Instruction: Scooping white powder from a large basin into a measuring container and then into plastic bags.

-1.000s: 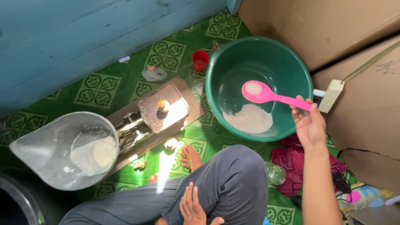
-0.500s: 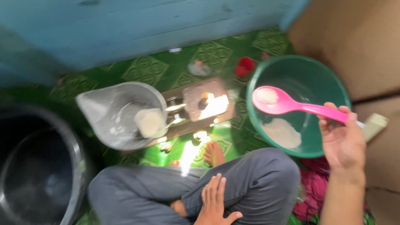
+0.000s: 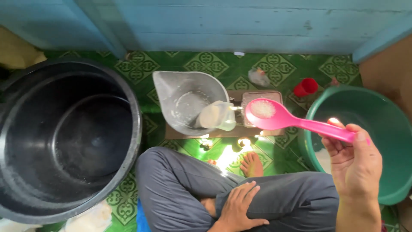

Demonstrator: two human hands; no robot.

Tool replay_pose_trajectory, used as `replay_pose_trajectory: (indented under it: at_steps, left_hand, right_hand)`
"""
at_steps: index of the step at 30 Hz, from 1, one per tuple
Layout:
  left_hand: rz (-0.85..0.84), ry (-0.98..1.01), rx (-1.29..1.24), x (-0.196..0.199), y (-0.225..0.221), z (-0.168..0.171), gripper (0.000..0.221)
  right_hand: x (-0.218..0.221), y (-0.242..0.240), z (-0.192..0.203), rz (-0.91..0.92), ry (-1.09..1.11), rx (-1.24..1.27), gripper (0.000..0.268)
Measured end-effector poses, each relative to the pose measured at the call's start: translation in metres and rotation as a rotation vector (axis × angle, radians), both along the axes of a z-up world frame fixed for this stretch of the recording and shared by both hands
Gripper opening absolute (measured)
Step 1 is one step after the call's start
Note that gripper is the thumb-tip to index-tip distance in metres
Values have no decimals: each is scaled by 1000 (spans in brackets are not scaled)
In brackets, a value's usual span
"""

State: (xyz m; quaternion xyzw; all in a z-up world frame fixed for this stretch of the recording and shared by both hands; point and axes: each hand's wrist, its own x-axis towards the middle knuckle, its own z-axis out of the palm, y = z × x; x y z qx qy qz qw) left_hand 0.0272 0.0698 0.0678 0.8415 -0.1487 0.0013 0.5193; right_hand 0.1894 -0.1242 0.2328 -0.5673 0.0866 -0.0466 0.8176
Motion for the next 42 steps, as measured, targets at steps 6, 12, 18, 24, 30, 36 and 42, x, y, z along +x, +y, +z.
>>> replay_pose_trajectory:
  at_steps: [6,12,18,24,30,36,42]
  left_hand:
    - [4,-21,-32,-1,4,-1,83]
    - [30,-43,-76,-2,6,-5,83]
    - [24,-29,-86,-3,9,-7,83]
    - [13,-6,-105,-3,11,-9,84]
    - [4,12,-104,-3,13,-7,83]
    - [7,16,-98,-2,13,-9,85]
    - [13,7,-86,-3,12,-11,85]
  right_hand:
    - [-1,34,-1,64,-3,-40,20]
    - [-2,58,0,116,-5,-110,20]
    - [-3,69,3,157,-48,-169,19]
    - [-2,86,7,203,-75,-240,18]
    - [-3,106,20,215,-86,-347,19]
    - [-6,113,22,244,-145,-480,17]
    - [-7,121,22,271,-179,-554,15]
